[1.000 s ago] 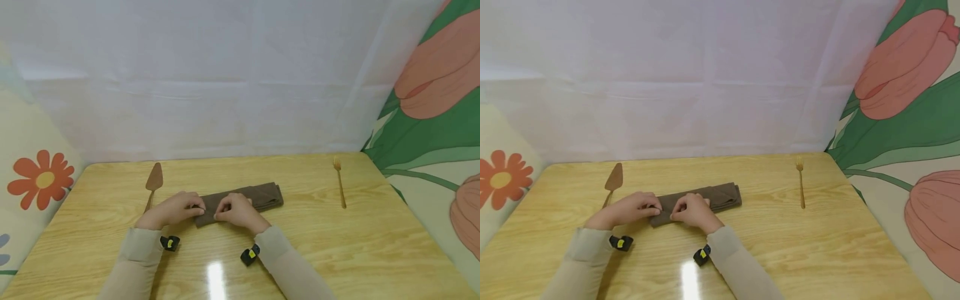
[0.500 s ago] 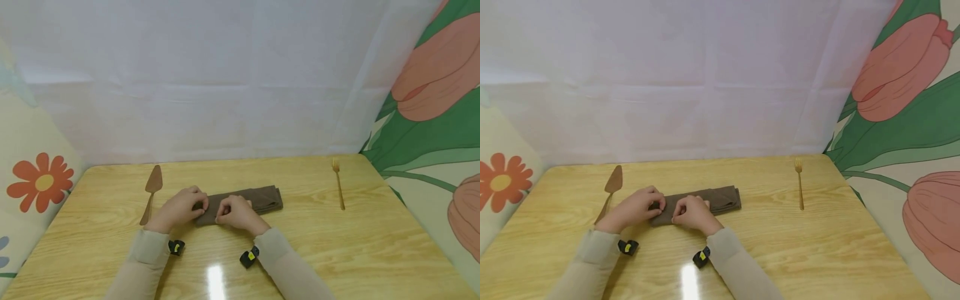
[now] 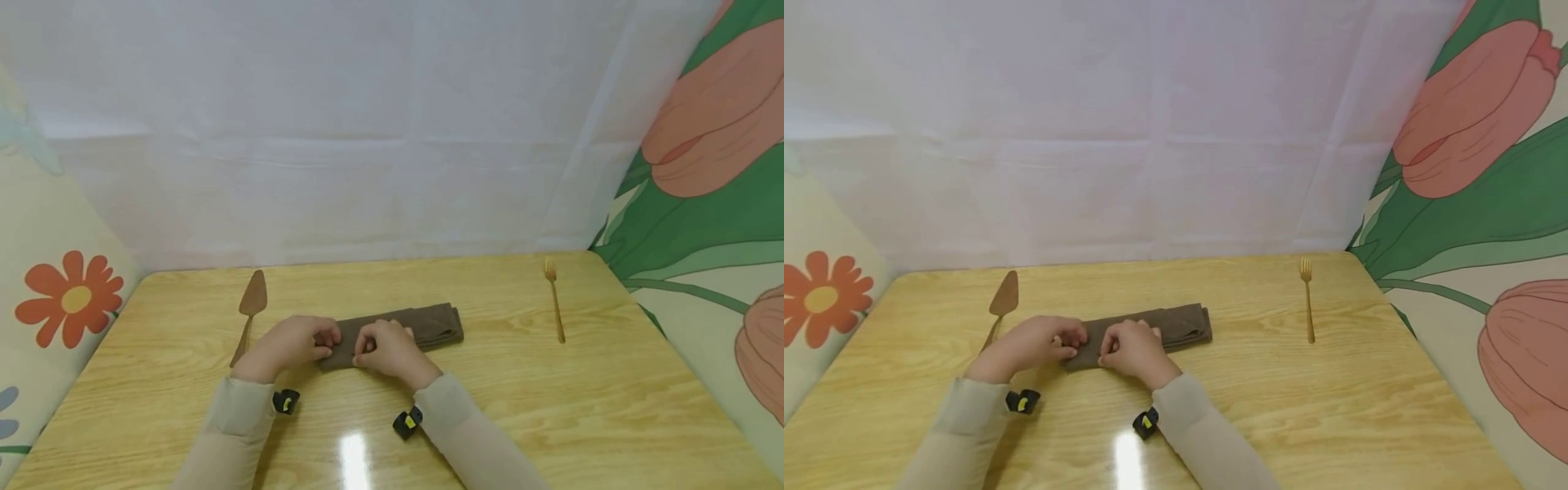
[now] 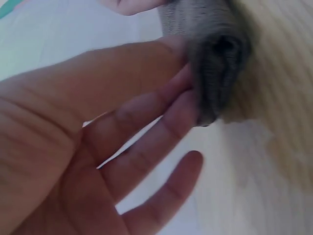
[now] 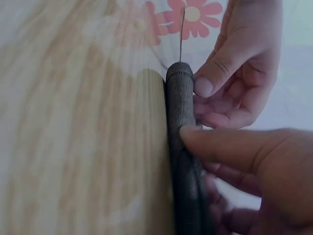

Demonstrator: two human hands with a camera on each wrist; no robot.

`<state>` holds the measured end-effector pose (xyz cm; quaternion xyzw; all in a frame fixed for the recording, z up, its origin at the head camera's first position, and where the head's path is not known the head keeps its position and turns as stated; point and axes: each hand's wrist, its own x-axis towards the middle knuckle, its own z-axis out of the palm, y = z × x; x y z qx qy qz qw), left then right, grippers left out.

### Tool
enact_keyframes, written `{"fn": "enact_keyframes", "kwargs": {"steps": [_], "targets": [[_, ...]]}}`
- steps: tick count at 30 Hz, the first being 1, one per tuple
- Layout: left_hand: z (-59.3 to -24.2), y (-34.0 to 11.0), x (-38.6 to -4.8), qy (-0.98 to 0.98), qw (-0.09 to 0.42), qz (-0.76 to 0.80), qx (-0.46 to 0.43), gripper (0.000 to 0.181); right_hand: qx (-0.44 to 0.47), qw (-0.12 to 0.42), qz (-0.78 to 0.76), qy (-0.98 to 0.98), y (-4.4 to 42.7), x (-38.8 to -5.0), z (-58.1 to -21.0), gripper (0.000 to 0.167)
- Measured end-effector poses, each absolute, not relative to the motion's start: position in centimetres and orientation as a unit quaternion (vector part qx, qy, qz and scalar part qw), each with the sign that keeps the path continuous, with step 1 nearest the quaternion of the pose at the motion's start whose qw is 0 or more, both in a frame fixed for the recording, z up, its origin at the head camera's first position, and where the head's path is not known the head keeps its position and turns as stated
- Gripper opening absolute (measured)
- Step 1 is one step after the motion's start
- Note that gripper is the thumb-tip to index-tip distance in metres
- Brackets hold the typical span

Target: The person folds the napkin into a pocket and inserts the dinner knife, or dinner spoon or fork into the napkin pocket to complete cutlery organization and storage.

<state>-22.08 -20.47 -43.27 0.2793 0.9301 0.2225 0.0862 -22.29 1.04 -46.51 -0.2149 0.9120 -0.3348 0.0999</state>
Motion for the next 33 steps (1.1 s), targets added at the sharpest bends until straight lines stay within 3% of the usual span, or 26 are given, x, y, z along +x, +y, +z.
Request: {"fn": "enact_keyframes", "kwargs": {"steps": [7,20,27,33], "targets": [[-43.0,-20.5,-21.3,0.934,0.100,0.207,0.273,0.023,-0.178,0.096,-0.229,0.952,1.4,-21.5,-44.9,0.022],[-43.3,-20.0,-20.8,0.943,0.083,0.188,0.261,0.033,-0.189,0.094,-0.243,0.947,6.7,-21.9,-43.0,0.016],[-43.2,-20.1,-21.4,0.946,0.092,0.192,0.246,0.032,-0.247,0.081,-0.209,0.943,9.4,-21.5,-44.0,0.028],[-43.1,-20.3,-21.3,0.944,0.108,0.202,0.239,0.032,-0.308,0.018,-0.130,0.942,12.0,-21.9,-44.1,0.023]]}}
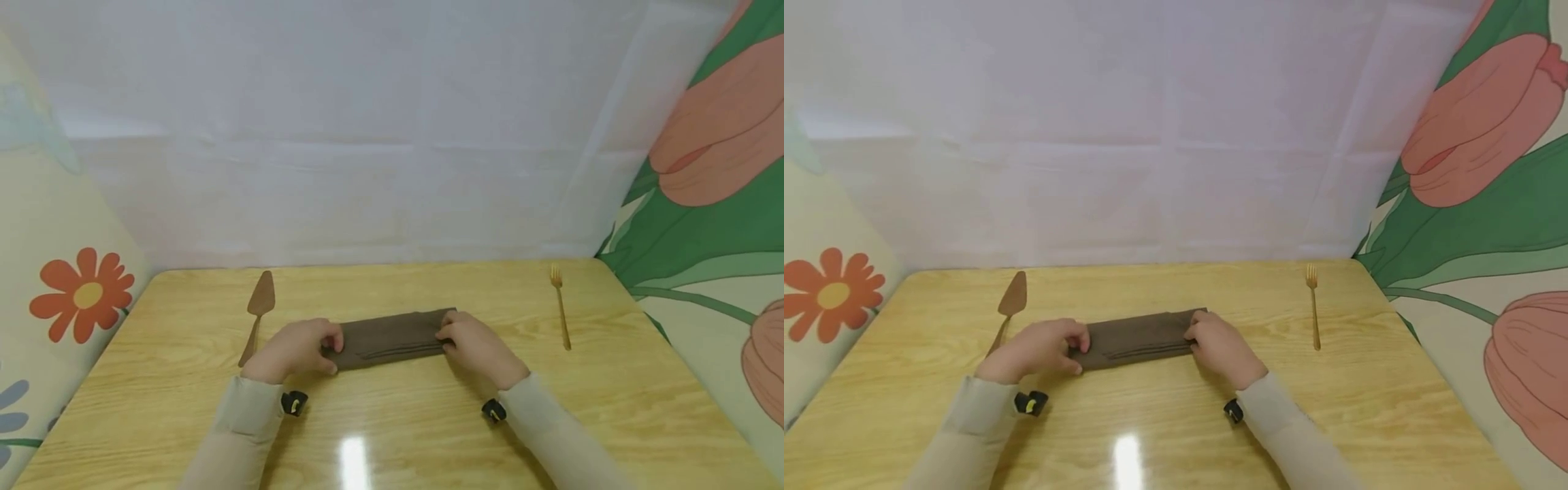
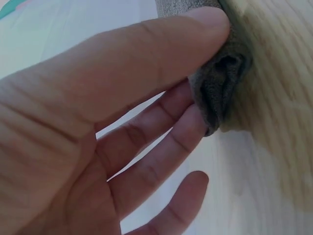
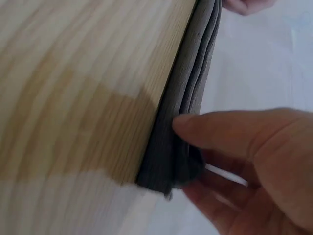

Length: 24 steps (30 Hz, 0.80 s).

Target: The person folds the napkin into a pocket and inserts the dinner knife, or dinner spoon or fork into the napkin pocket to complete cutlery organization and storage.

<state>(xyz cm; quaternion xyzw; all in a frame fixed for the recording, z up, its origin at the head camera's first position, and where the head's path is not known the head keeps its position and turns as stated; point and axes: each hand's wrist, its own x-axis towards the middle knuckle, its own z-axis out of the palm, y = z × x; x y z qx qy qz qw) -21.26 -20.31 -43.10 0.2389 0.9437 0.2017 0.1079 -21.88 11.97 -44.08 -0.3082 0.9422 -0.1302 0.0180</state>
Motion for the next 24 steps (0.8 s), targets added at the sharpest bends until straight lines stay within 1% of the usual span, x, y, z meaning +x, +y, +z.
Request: {"fn": "enact_keyframes", "kwargs": {"steps": [4,8,12,16,19,24], "targets": [[-43.1,-19.9,-20.9,0.948,0.095,0.186,0.238,0.033,-0.373,-0.010,-0.107,0.922,13.4,-22.0,-43.9,0.023],[-43.3,-19.4,-20.6,0.952,0.082,0.174,0.239,0.039,-0.400,-0.010,-0.079,0.913,14.2,-21.9,-43.8,0.027],[-43.6,-19.1,-20.6,0.952,0.073,0.175,0.238,0.043,-0.386,0.014,-0.067,0.920,14.6,-21.9,-43.8,0.032],[-43.6,-19.2,-20.7,0.952,0.061,0.172,0.245,0.040,-0.358,0.048,-0.095,0.928,14.6,-22.0,-43.8,0.036],[-43.5,-19.3,-20.8,0.952,0.055,0.168,0.251,0.038,-0.336,0.062,-0.129,0.931,14.4,-22.2,-43.8,0.034],[-43.4,-19.7,-21.0,0.947,0.048,0.174,0.264,0.030,-0.306,0.067,-0.160,0.936,14.1,-22.6,-43.8,0.030]]}}
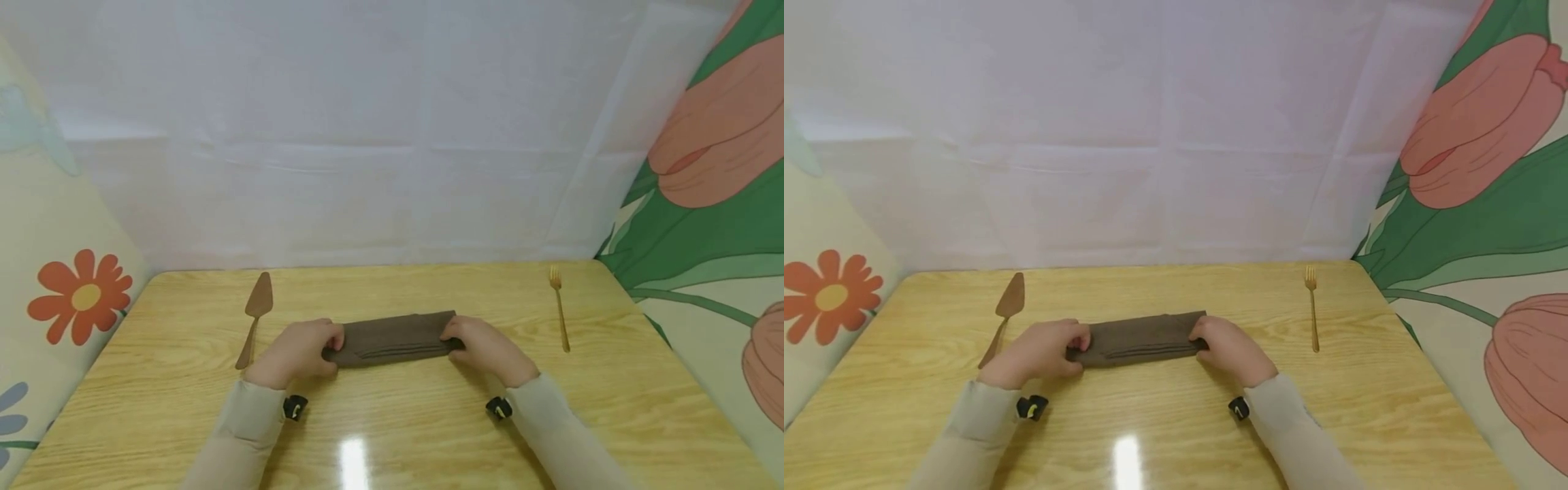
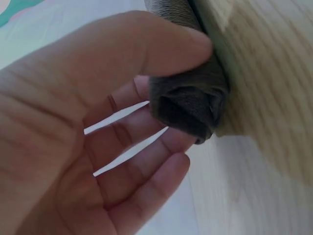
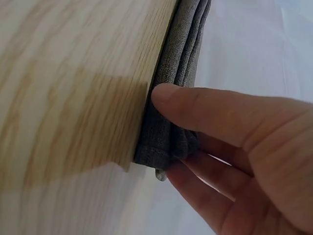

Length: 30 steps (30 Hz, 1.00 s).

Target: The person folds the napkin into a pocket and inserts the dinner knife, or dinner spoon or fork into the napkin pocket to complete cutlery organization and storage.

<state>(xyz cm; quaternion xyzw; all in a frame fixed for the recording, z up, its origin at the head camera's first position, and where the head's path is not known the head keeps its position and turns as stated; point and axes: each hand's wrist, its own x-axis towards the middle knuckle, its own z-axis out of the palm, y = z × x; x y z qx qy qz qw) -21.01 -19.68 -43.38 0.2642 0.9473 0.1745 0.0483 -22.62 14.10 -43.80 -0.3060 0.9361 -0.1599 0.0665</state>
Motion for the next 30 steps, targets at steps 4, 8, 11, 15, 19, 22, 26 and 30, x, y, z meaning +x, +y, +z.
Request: {"fn": "enact_keyframes", "kwargs": {"steps": [4,8,11,15,19,22,26,30], "targets": [[-43.4,-20.0,-21.2,0.943,0.035,0.180,0.278,0.027,-0.291,0.065,-0.176,0.938,14.0,-22.7,-43.9,0.031],[-43.3,-20.2,-21.3,0.939,0.032,0.180,0.291,0.023,-0.290,0.057,-0.185,0.937,13.9,-22.7,-44.2,0.030],[-43.0,-20.3,-21.3,0.937,0.026,0.183,0.297,0.019,-0.294,0.052,-0.189,0.935,13.9,-22.8,-44.5,0.028],[-42.6,-20.4,-21.3,0.933,0.011,0.190,0.304,0.015,-0.297,0.049,-0.194,0.934,13.8,-23.0,-44.7,0.026],[-42.6,-20.5,-21.5,0.931,0.000,0.196,0.307,0.013,-0.284,0.058,-0.212,0.933,14.0,-23.0,-44.7,0.025],[-42.6,-20.6,-21.6,0.930,-0.005,0.205,0.305,0.013,-0.273,0.065,-0.243,0.929,14.5,-23.1,-44.6,0.025],[-42.8,-20.9,-21.8,0.923,-0.009,0.230,0.308,0.015,-0.281,0.051,-0.263,0.922,15.3,-23.5,-44.6,0.025],[-42.8,-21.1,-22.0,0.913,-0.007,0.260,0.313,0.018,-0.286,0.044,-0.253,0.923,16.0,-23.7,-44.7,0.029]]}}
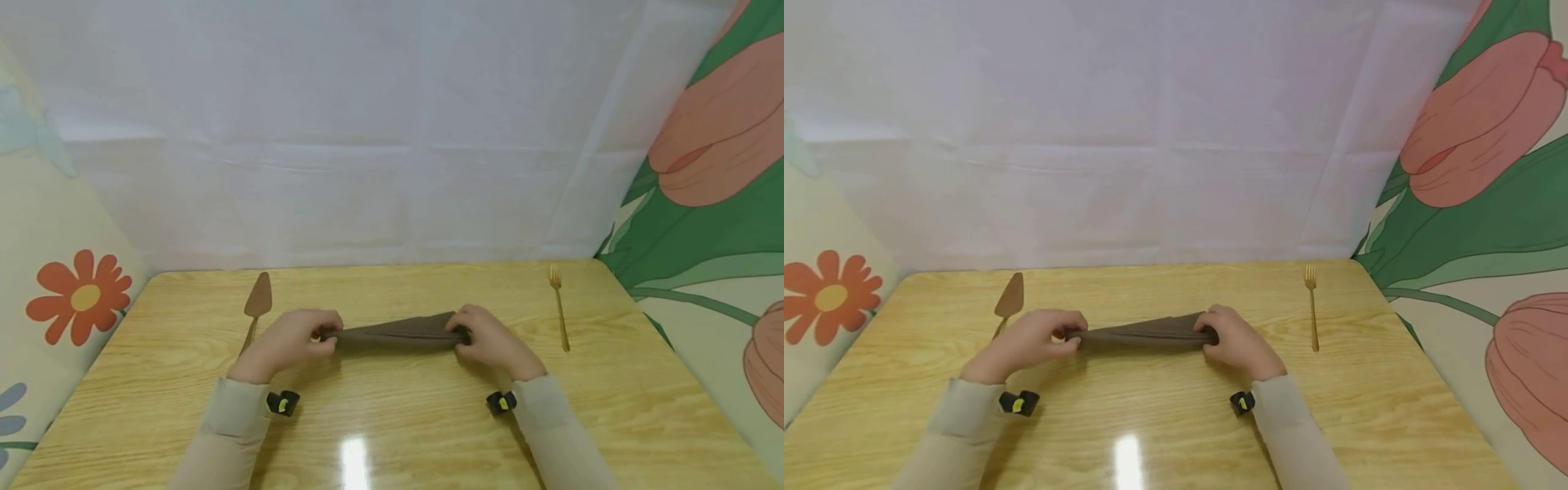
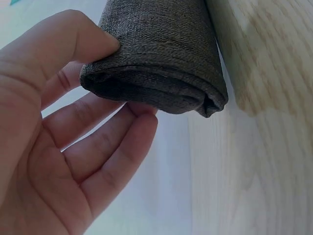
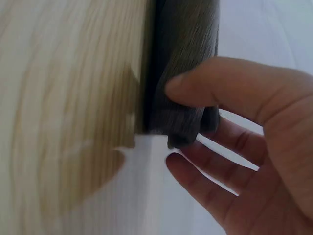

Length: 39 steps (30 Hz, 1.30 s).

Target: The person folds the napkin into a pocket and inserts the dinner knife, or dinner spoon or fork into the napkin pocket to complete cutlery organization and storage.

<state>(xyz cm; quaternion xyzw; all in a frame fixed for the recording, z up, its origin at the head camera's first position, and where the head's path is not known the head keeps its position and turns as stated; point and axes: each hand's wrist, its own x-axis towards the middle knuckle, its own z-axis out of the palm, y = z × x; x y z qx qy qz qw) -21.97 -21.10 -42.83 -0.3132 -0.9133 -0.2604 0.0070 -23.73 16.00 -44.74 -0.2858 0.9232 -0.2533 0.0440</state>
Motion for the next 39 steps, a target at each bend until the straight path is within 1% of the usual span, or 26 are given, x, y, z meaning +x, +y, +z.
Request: {"fn": "enact_keyframes", "kwargs": {"steps": [3,6,12,16,21,25,28,31,34,36,39], "targets": [[-42.8,-21.3,-22.0,-0.908,0.001,-0.284,-0.306,0.018,-0.267,0.049,-0.258,0.927,16.4,-23.8,-44.7,0.029],[-42.6,-21.4,-21.9,-0.902,-0.001,-0.314,-0.296,0.019,-0.249,0.042,-0.283,0.925,16.9,-24.0,-44.7,0.025],[-42.6,-21.7,-22.1,-0.889,0.013,-0.361,-0.282,0.020,-0.213,0.049,-0.384,0.897,17.7,-24.3,-44.8,0.023],[-43.0,-21.9,-22.3,-0.885,0.010,-0.378,-0.271,0.021,-0.202,0.053,-0.438,0.874,17.8,-24.5,-45.0,0.018],[-43.1,-21.9,-22.5,-0.880,-0.020,-0.407,-0.244,0.023,-0.187,0.041,-0.488,0.851,17.6,-24.9,-45.2,0.018],[-43.1,-21.7,-22.5,-0.869,-0.061,-0.436,-0.224,0.025,-0.170,0.039,-0.528,0.831,17.3,-25.0,-45.3,0.023],[-43.3,-21.6,-22.6,-0.868,-0.087,-0.443,-0.207,0.027,-0.158,0.061,-0.565,0.808,17.0,-25.0,-45.5,0.031],[-43.5,-21.4,-22.7,-0.876,-0.098,-0.433,-0.190,0.028,-0.157,0.110,-0.612,0.768,16.6,-24.9,-45.7,0.039],[-43.8,-21.4,-22.7,-0.870,-0.119,-0.448,-0.169,0.029,-0.168,0.156,-0.624,0.747,16.5,-24.8,-45.8,0.039],[-43.9,-21.4,-22.6,-0.858,-0.138,-0.470,-0.155,0.030,-0.176,0.169,-0.618,0.747,16.4,-24.8,-45.9,0.041],[-44.2,-21.4,-22.7,-0.842,-0.161,-0.497,-0.134,0.031,-0.169,0.171,-0.601,0.762,16.4,-24.9,-46.0,0.047]]}}
